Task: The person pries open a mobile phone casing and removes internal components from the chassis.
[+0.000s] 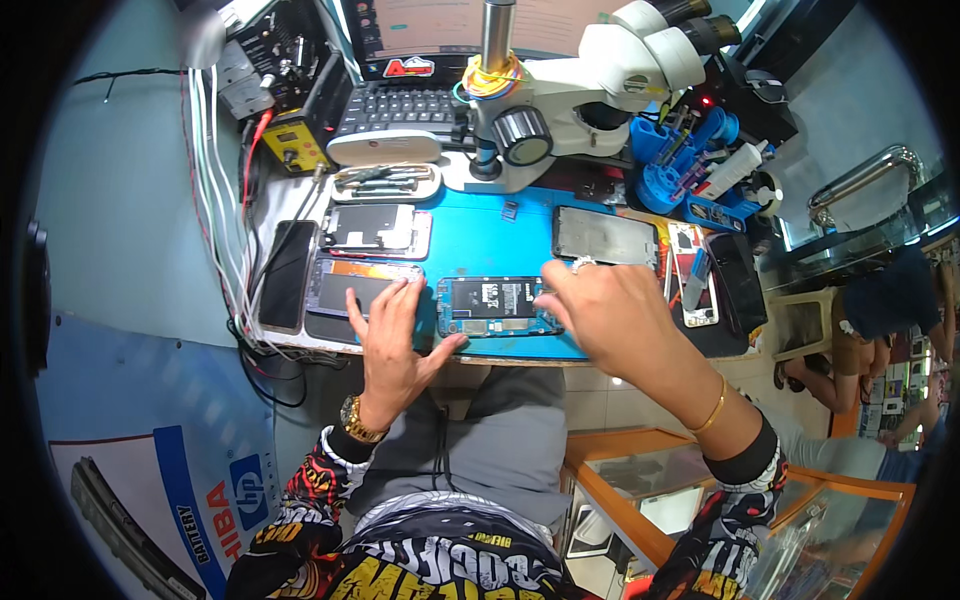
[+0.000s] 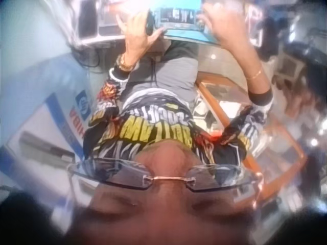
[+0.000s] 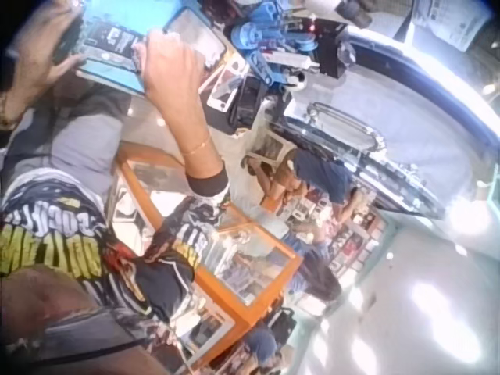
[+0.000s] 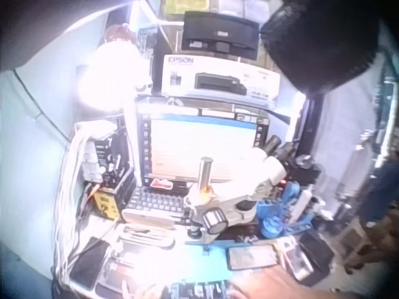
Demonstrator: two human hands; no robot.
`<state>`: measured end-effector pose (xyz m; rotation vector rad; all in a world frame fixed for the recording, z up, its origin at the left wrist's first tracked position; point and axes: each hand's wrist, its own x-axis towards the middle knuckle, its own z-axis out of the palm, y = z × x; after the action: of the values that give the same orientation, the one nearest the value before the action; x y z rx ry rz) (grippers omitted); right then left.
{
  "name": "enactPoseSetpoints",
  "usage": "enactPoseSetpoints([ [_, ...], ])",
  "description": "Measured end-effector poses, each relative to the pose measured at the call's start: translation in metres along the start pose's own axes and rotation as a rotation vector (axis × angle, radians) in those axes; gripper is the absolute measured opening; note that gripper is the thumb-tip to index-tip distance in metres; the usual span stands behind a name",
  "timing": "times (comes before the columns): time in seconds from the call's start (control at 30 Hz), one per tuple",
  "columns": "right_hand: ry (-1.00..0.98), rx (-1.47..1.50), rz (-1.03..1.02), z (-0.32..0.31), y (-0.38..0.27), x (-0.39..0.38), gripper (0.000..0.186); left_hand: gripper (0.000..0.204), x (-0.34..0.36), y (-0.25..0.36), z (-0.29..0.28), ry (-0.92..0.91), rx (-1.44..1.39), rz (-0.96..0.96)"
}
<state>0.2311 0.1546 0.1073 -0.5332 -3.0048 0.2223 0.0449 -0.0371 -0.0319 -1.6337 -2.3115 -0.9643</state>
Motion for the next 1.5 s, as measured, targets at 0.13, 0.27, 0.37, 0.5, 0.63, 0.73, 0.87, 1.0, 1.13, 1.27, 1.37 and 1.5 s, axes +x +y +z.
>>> enactPoseSetpoints([
  [0.13,0.006,0.112,-0.063,-0.001,0.003,0.002,0.025,0.087,-0.006,-0.003,-0.003,-0.007,-0.026,0.0],
  [0.27,-0.072,0.169,-0.18,-0.01,0.007,0.001,0.045,0.085,-0.009,-0.002,-0.009,-0.023,-0.061,0.029],
  [0.37,-0.088,0.062,-0.054,-0.012,-0.006,0.006,0.047,0.076,0.005,0.017,-0.003,-0.028,-0.174,0.058],
  [0.5,-0.06,0.137,-0.125,0.006,0.005,0.014,0.055,0.042,0.056,0.05,0.024,-0.313,-0.714,0.278],
  [0.63,-0.08,0.258,-0.172,-0.003,0.009,0.007,0.074,0.021,0.086,0.05,0.048,-0.469,-0.977,0.277],
  [0.73,-0.135,0.213,-0.168,-0.007,0.016,0.002,0.076,0.015,0.096,0.052,0.046,-0.313,-0.894,0.414],
  [0.87,-0.125,0.162,-0.069,-0.008,0.0,0.013,0.064,0.009,0.094,0.046,0.048,-0.121,-0.692,0.538],
  [1.0,0.003,0.089,-0.089,0.013,0.008,0.02,0.068,0.016,0.088,0.045,0.054,-0.083,-0.711,0.395],
  [1.13,-0.151,0.144,-0.165,0.004,0.021,0.017,0.076,0.015,0.093,0.059,0.044,-0.282,-0.913,0.239],
  [1.27,-0.046,0.202,-0.288,0.014,0.026,0.014,0.087,0.016,0.093,0.052,0.056,-0.443,-0.941,0.282],
  [1.37,-0.355,0.034,-0.157,-0.015,0.007,0.02,0.078,0.015,0.089,0.05,0.055,-0.35,-0.895,0.37],
  [1.5,-0.297,0.063,-0.103,-0.016,0.012,0.009,0.068,0.024,0.097,0.054,0.059,-0.061,-0.609,0.533],
])
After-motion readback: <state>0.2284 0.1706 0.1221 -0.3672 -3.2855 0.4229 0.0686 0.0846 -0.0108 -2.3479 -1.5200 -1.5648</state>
